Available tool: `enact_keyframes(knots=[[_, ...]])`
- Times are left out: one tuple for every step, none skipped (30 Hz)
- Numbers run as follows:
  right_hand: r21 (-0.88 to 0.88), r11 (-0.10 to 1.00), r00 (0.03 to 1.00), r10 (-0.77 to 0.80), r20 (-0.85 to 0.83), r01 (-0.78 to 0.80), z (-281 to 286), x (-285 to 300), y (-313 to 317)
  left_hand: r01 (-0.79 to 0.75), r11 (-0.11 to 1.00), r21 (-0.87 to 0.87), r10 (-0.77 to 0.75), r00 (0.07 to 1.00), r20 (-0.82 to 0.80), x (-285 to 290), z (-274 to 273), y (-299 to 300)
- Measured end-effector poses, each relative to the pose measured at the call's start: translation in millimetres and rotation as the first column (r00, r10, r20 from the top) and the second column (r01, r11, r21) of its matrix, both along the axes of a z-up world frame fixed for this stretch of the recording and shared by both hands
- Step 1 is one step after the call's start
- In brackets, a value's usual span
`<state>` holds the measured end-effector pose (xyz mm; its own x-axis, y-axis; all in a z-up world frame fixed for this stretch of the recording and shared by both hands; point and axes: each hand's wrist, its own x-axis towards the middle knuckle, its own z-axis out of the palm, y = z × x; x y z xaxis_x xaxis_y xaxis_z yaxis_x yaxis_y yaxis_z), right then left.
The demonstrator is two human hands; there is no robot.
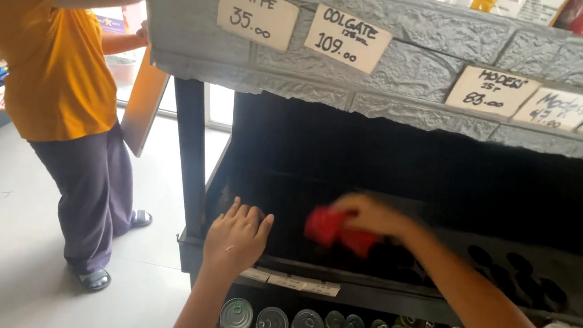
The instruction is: Stocking canned goods from a cardboard box onto a store shelf and then wiping the shelf with a red cloth.
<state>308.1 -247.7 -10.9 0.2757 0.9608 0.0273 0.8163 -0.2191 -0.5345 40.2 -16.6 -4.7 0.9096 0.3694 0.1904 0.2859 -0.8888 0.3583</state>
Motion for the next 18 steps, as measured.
enact_keyframes(knots=[[0.155,0.968,0.950,-0.226,0.217,0.195,-2,30,-3,-0.004,1.000,0.016,0.004,1.000,0.022,0,-3,1],[0.152,0.970,0.951,-0.219,0.218,0.189,-40,80,-12,-0.011,1.000,0.012,0.011,1.000,0.022,3,-5,1],[0.015,0.894,0.836,-0.424,0.349,0.447,-76,124,-9,-0.011,1.000,0.026,0.009,0.999,0.051,3,-8,3],[-0.076,0.729,0.659,-0.562,0.500,0.680,-107,167,12,-0.010,0.999,0.041,0.007,0.997,0.080,4,-11,4],[-0.067,0.735,0.660,-0.560,0.501,0.675,-74,104,26,-0.019,0.999,0.047,0.015,0.996,0.088,0,-8,3],[-0.108,0.820,0.777,-0.479,0.408,0.562,-44,34,49,-0.022,0.999,0.048,0.017,0.994,0.111,-4,-5,3],[-0.140,0.890,0.872,-0.375,0.315,0.433,-13,-45,69,-0.028,0.999,0.041,0.022,0.990,0.139,-6,-2,-1],[-0.138,0.894,0.872,-0.365,0.327,0.426,-3,-58,65,-0.038,0.999,0.037,0.032,0.988,0.151,0,-1,0],[-0.122,0.992,0.997,-0.027,0.072,0.035,-2,-79,62,-0.034,0.998,0.044,0.027,0.986,0.165,0,-4,1],[0.001,0.938,0.926,0.342,-0.159,-0.346,-2,-99,58,-0.031,0.998,0.052,0.021,0.984,0.179,0,-8,3],[0.004,0.935,0.923,0.350,-0.157,-0.354,-8,-72,61,-0.039,0.998,0.055,0.029,0.983,0.179,-1,-8,3],[0.070,0.944,0.942,0.327,-0.073,-0.322,-14,-44,65,-0.029,0.998,0.052,0.020,0.986,0.165,-2,-8,3],[0.131,0.945,0.954,0.301,0.015,-0.300,-16,-14,71,-0.025,0.999,0.042,0.018,0.987,0.159,-1,-7,3],[0.127,0.941,0.949,0.314,0.024,-0.314,-19,0,79,-0.039,0.998,0.040,0.032,0.985,0.167,1,-7,1],[0.028,0.992,0.953,-0.128,0.275,0.126,-23,13,92,-0.042,0.999,-0.010,0.043,0.983,0.181,0,-5,1],[0.064,0.833,0.694,-0.497,0.521,0.549,-25,26,106,-0.043,0.997,-0.060,0.054,0.979,0.196,0,-4,1],[0.089,0.846,0.699,-0.489,0.523,0.526,-23,13,124,-0.069,0.997,-0.042,0.076,0.974,0.213,-4,-1,1],[0.023,0.877,0.714,-0.405,0.572,0.479,-21,-1,142,-0.060,0.994,-0.094,0.075,0.982,0.172,-7,1,1]])
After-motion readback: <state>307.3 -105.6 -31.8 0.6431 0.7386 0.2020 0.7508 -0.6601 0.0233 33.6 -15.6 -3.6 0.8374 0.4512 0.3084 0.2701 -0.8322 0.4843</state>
